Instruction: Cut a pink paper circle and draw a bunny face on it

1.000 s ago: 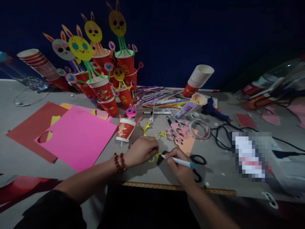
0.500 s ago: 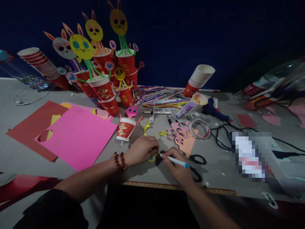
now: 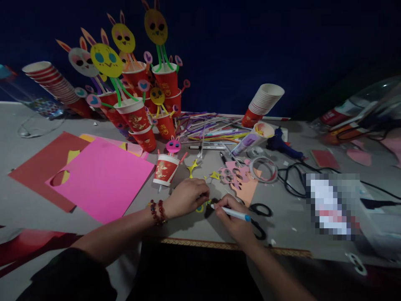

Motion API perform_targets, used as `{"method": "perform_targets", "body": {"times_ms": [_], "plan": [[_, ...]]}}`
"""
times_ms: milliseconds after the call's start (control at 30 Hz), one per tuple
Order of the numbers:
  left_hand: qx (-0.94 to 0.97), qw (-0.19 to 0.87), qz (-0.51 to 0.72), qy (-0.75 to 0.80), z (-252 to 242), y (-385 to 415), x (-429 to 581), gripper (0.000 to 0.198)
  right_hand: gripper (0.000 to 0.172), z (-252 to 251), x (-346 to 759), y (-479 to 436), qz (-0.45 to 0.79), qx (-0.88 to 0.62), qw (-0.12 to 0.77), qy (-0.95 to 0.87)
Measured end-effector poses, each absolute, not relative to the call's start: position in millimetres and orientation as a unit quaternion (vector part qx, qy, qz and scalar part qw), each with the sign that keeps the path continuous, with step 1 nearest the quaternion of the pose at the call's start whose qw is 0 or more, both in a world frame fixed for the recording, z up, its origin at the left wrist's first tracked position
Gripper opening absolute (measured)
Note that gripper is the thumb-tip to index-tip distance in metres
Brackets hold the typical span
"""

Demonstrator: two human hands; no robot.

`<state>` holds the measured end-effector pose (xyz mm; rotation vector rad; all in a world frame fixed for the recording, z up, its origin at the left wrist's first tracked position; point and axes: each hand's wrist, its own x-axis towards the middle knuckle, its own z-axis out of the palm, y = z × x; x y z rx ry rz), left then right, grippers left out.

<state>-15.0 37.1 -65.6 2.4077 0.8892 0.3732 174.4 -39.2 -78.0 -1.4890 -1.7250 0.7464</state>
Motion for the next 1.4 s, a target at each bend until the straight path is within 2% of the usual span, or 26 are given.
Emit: {"method": "perform_targets", "body": {"times_ms": [400,667,1400], "plan": [[0.895,0.269,0.141,0.327,-64.6,37.5,-15.7,0.007,0.022,-75.0,174.4,-37.7,0.279,-0.585,0.373,-0.664],[0.897,0.266,0.140,0.323,-65.7,36.7,-15.2,0.008,0.021,-79.7,175.4,-42.1,0.303,-0.601,0.416,-0.612],[0.906,0.250,0.137,0.314,-64.4,32.7,-15.1,0.014,0.023,-76.7,174.9,-39.2,0.276,-0.591,0.396,-0.646]]}}
